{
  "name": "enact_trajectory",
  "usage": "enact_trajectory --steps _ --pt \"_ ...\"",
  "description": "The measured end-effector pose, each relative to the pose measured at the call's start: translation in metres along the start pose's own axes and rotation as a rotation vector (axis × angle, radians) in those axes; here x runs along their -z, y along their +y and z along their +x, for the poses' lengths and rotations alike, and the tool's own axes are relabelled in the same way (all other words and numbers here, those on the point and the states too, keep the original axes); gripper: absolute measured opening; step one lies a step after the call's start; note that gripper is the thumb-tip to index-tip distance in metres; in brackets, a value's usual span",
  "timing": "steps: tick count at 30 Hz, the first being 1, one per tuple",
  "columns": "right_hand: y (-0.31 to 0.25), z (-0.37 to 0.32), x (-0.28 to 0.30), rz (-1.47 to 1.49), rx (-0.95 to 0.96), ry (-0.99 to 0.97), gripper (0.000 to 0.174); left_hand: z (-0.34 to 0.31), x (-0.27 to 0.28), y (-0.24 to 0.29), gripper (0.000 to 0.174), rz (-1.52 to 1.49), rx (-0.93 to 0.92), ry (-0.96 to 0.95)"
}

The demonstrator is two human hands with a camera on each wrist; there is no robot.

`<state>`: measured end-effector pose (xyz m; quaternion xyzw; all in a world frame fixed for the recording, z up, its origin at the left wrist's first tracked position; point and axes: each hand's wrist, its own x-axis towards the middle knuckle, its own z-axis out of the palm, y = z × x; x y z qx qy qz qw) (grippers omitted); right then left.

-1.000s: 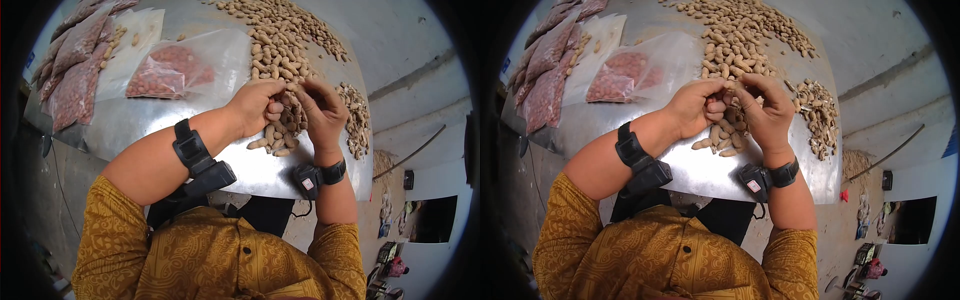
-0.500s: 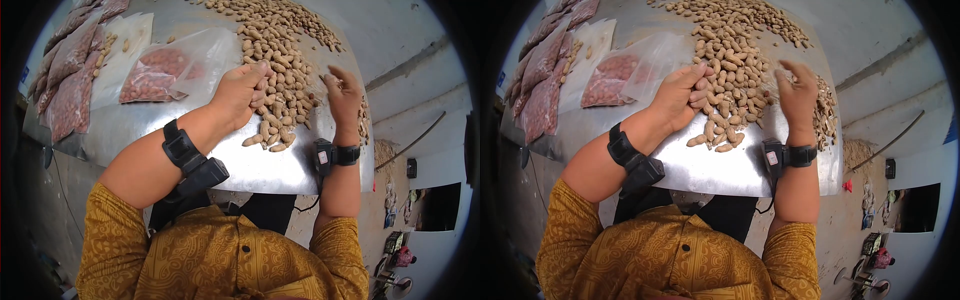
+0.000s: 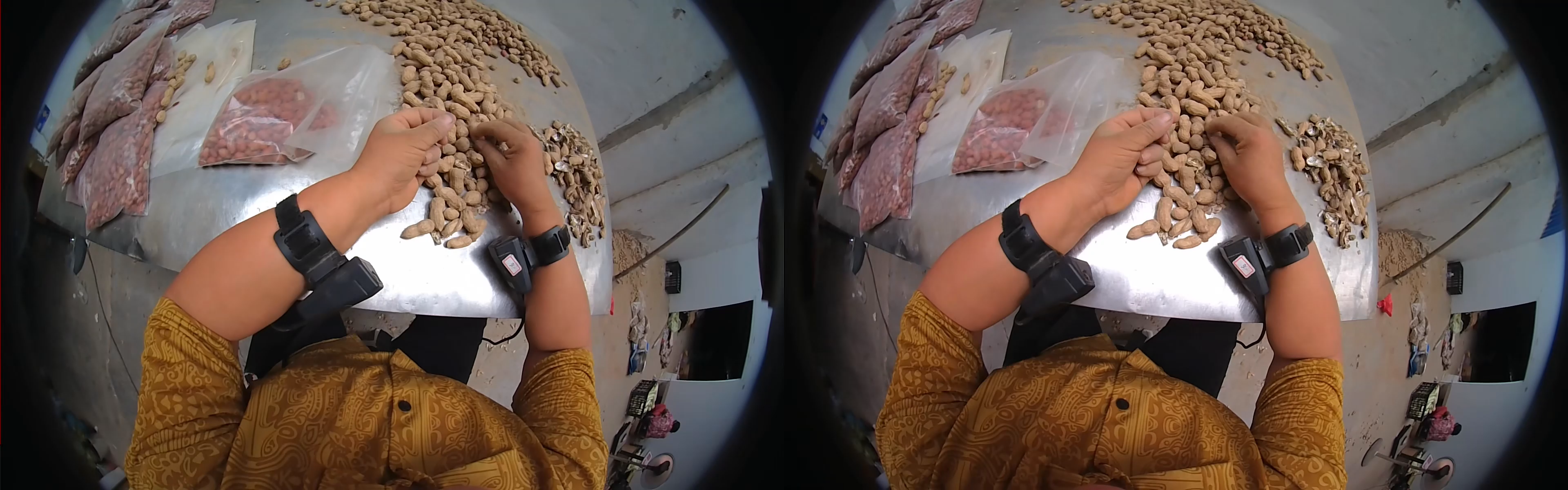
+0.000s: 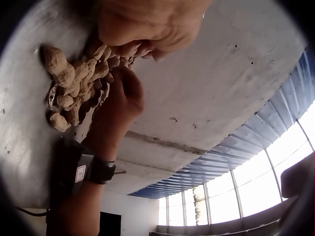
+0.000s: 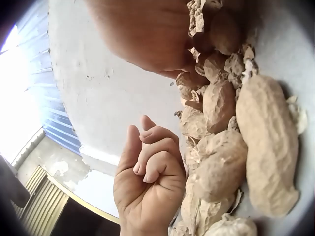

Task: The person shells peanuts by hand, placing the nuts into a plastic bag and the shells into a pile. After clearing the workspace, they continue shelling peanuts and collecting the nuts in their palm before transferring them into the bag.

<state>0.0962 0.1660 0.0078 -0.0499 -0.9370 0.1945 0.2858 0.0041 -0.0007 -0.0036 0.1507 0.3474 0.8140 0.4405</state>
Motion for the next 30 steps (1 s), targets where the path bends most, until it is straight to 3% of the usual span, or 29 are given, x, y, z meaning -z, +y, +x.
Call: enact_trajectory --steps 4,7,12,18,22,24,27,30 --pt "-0.008 -0.002 0.003 0.167 0.002 0.138 0.014 0.0 -0.002 -0.002 0.022 0.088 -0.036 0.009" --pt "-0.023 -0.007 0.005 0.42 -0.108 0.159 0.015 -0.001 -0.005 -0.004 0.029 0.195 -0.079 0.002" --pt "-0.041 -0.011 0.005 0.493 -0.004 0.11 0.015 -0.003 -0.01 -0.006 0.034 0.324 -0.183 -0.014" --pt "-0.043 -0.014 0.008 0.858 -0.3 0.01 0.016 -0.004 -0.009 -0.004 0.033 0.507 -0.264 -0.015" --pt "-0.04 -0.014 0.008 0.884 -0.278 -0.004 0.019 -0.004 -0.008 -0.001 0.032 0.537 -0.278 -0.069" --pt "-0.039 -0.014 0.008 0.863 -0.255 -0.015 0.02 -0.003 -0.006 -0.001 0.028 0.689 -0.333 -0.075" --pt "-0.043 -0.013 0.01 1.02 -0.306 -0.064 0.029 -0.003 -0.005 0.0 0.021 0.761 -0.32 -0.096" --pt "-0.045 -0.014 0.017 1.184 -0.386 -0.308 0.038 -0.008 -0.011 0.002 0.017 0.727 -0.21 -0.141"
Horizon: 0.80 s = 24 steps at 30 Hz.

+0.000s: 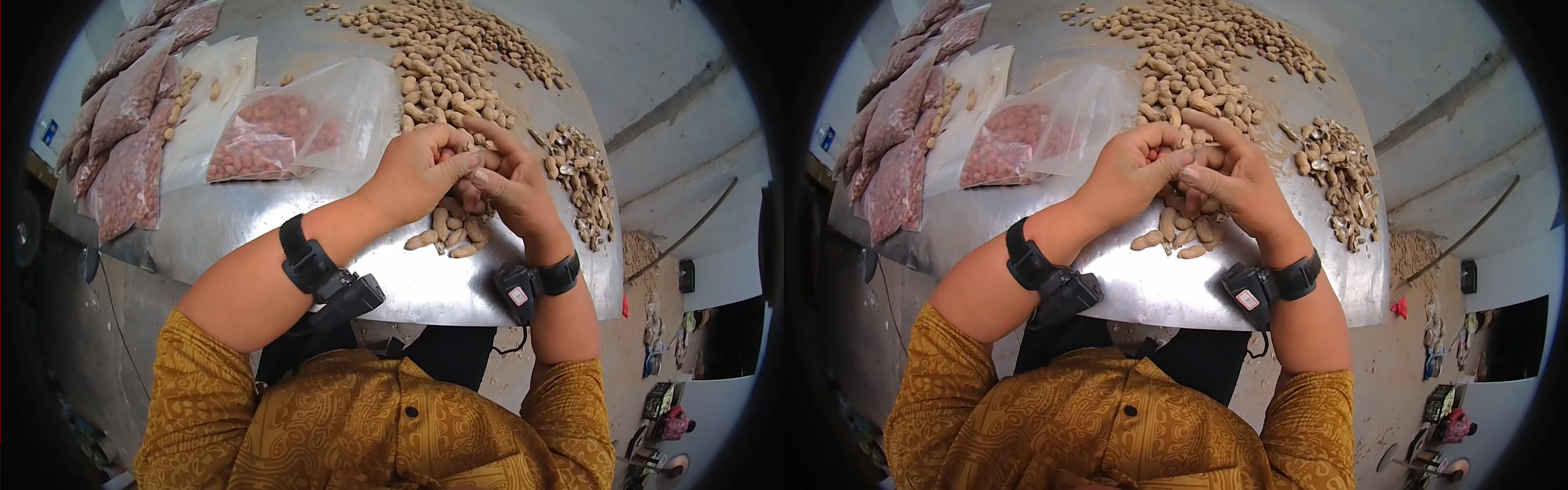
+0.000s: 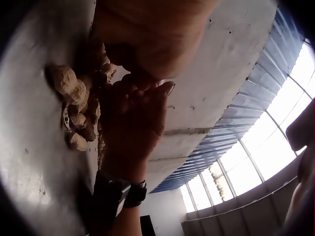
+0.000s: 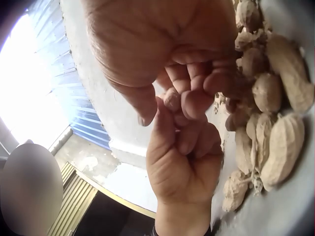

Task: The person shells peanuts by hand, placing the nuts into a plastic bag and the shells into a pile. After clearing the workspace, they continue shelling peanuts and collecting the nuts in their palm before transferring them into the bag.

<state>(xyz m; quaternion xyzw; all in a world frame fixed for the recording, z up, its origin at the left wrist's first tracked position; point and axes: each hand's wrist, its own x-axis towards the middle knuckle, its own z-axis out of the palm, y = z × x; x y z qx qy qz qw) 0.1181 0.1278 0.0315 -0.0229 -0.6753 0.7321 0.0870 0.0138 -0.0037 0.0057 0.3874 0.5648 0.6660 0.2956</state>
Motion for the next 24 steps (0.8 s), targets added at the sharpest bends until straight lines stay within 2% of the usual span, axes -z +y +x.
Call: enact_trajectory --steps 1,4,10,13,18,24 --pt "0.001 0.0 -0.001 -0.051 0.01 0.013 0.039 -0.002 -0.001 0.002 0.016 -0.022 0.034 -0.029" --pt "0.008 0.002 -0.004 -0.159 0.041 0.05 0.04 0.001 0.0 -0.005 0.016 0.206 -0.126 -0.008" --pt "0.006 -0.001 -0.009 -0.05 0.051 0.065 0.036 -0.003 -0.002 0.007 0.019 -0.345 0.058 -0.085" --pt "0.008 0.0 -0.01 -0.012 0.091 0.079 0.03 -0.004 -0.002 0.005 0.02 -0.421 0.088 -0.069" --pt "0.012 0.002 -0.016 -0.116 0.139 0.17 0.021 -0.003 -0.006 0.005 0.02 -0.364 0.037 0.039" --pt "0.016 0.001 -0.016 0.04 0.197 0.136 0.018 -0.006 -0.008 0.006 0.019 -0.288 -0.033 0.066"
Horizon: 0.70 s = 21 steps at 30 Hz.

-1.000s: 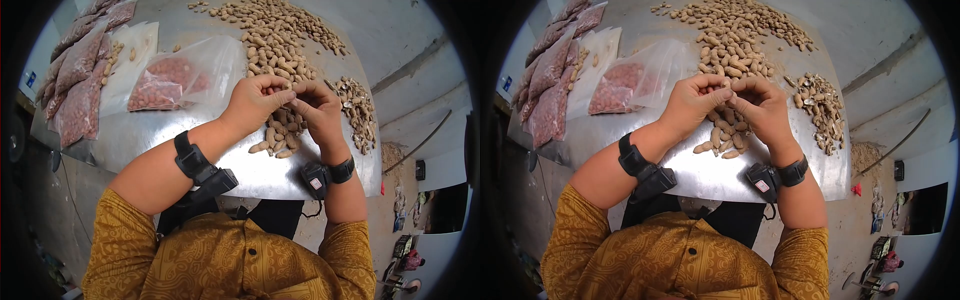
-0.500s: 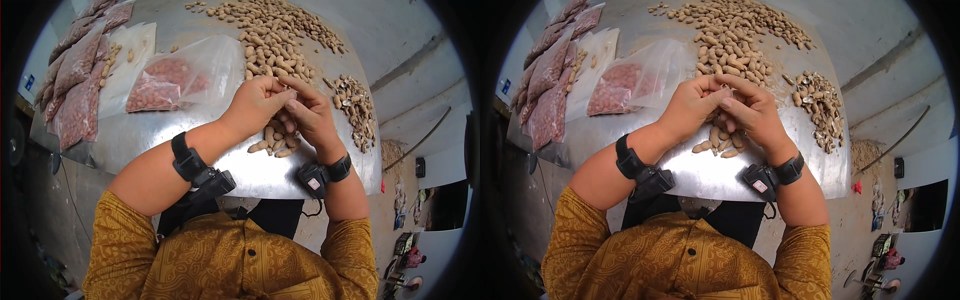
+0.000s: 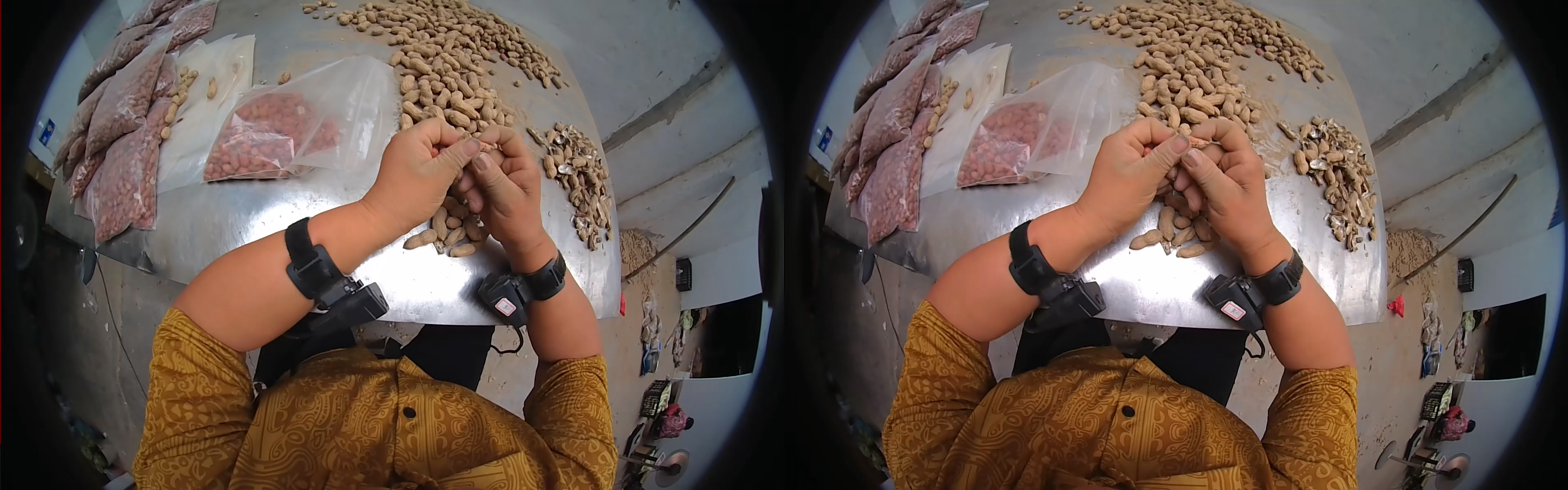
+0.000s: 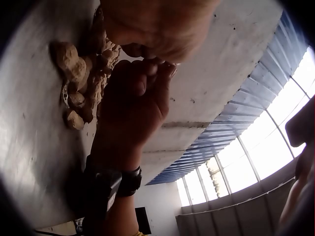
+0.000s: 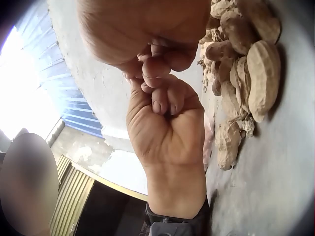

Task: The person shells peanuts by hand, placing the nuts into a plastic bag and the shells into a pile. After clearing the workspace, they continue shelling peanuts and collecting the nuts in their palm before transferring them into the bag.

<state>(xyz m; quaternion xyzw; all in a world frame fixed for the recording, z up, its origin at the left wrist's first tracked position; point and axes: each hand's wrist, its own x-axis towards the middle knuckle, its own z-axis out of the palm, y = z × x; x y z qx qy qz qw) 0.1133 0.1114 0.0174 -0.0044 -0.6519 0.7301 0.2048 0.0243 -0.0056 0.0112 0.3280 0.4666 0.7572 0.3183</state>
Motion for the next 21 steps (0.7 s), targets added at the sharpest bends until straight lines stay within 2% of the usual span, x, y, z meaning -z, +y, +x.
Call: enact_trajectory --steps 6,7,9,13,15,21 --pt "0.003 0.002 0.001 0.112 0.006 -0.045 0.025 -0.003 -0.001 0.003 0.018 0.001 -0.032 0.002" --pt "0.003 0.002 0.001 0.06 0.011 -0.014 0.025 -0.003 0.0 0.003 0.018 -0.005 -0.028 0.001" --pt "0.001 0.002 0.0 -0.044 0.021 0.05 0.025 -0.002 0.0 0.003 0.018 0.179 -0.139 0.034" --pt "-0.002 0.005 0.017 -0.188 0.136 0.037 0.017 0.0 0.004 -0.002 0.02 0.435 -0.216 0.053" --pt "-0.005 0.007 0.017 -0.326 0.231 0.05 0.015 0.002 0.006 -0.005 0.019 0.482 -0.249 0.055" --pt "-0.007 0.007 0.02 -0.407 0.285 0.047 0.018 0.003 0.008 -0.003 0.02 0.49 -0.305 0.054"
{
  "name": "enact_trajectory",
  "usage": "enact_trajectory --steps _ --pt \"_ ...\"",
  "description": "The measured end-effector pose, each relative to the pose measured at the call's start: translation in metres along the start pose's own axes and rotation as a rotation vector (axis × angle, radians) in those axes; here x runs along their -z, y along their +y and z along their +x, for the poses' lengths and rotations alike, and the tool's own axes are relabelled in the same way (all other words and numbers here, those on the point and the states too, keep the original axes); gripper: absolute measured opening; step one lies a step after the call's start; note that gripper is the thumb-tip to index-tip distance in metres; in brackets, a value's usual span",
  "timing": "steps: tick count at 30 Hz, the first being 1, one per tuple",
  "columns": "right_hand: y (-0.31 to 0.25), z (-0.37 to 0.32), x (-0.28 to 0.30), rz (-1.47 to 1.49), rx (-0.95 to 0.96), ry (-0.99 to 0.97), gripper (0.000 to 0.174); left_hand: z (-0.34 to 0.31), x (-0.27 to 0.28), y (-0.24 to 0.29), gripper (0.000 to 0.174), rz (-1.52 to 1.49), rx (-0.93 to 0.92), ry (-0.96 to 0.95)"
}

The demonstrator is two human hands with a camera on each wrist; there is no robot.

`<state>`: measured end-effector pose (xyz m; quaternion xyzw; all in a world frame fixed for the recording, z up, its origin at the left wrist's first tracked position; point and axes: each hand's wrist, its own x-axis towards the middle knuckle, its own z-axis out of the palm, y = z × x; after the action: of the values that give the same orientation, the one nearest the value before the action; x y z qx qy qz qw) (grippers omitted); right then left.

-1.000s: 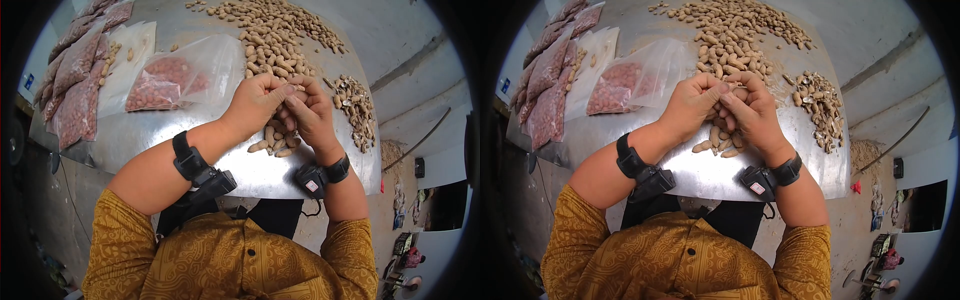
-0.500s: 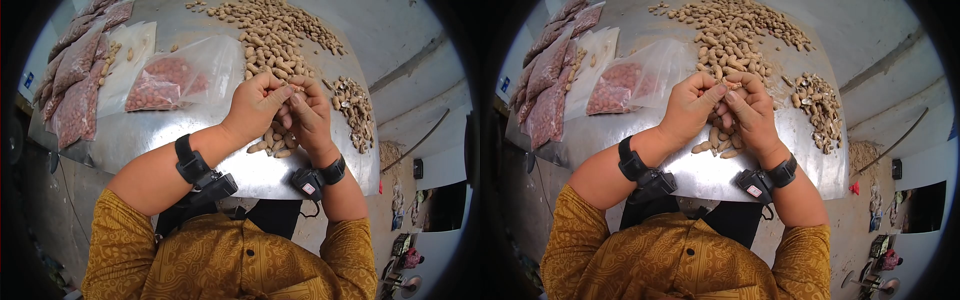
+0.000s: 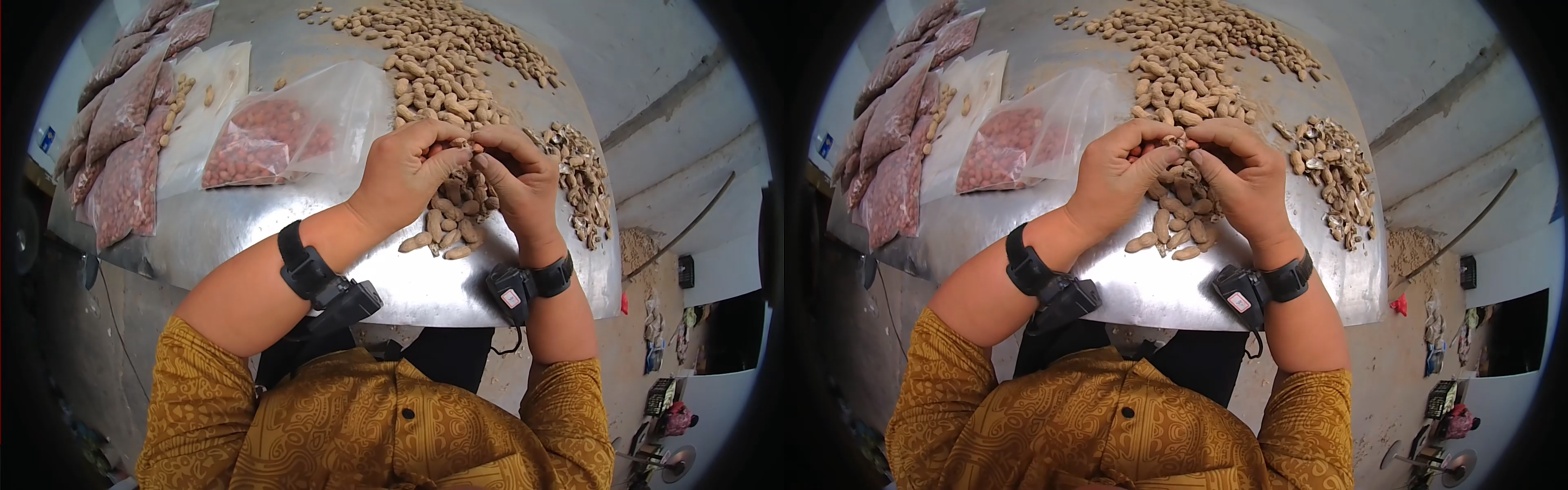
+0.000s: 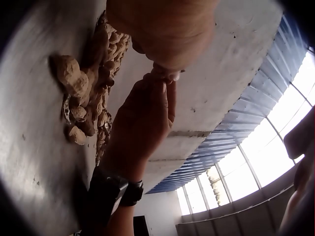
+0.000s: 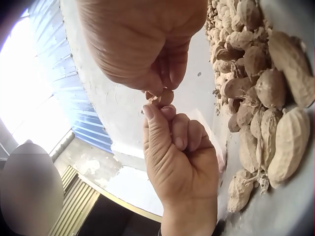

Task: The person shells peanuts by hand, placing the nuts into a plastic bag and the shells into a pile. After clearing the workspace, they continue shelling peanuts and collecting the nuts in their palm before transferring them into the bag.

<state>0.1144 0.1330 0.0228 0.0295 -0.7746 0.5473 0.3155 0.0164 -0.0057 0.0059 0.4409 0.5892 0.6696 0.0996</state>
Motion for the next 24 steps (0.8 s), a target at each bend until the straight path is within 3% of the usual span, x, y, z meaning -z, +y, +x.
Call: enact_trajectory --steps 6,15,24 --pt "0.0 -0.0002 0.0001 -0.052 0.105 0.029 0.022 0.0006 -0.0015 -0.0001 0.021 -0.109 0.026 0.009" --pt "-0.0033 -0.001 -0.0018 -0.02 0.076 0.036 0.024 -0.0001 0.0001 0.0046 0.024 -0.155 0.107 0.011" --pt "-0.0017 0.0007 -0.0002 -0.181 0.14 0.02 0.02 0.0001 -0.0032 0.0004 0.024 -0.246 0.112 0.02"
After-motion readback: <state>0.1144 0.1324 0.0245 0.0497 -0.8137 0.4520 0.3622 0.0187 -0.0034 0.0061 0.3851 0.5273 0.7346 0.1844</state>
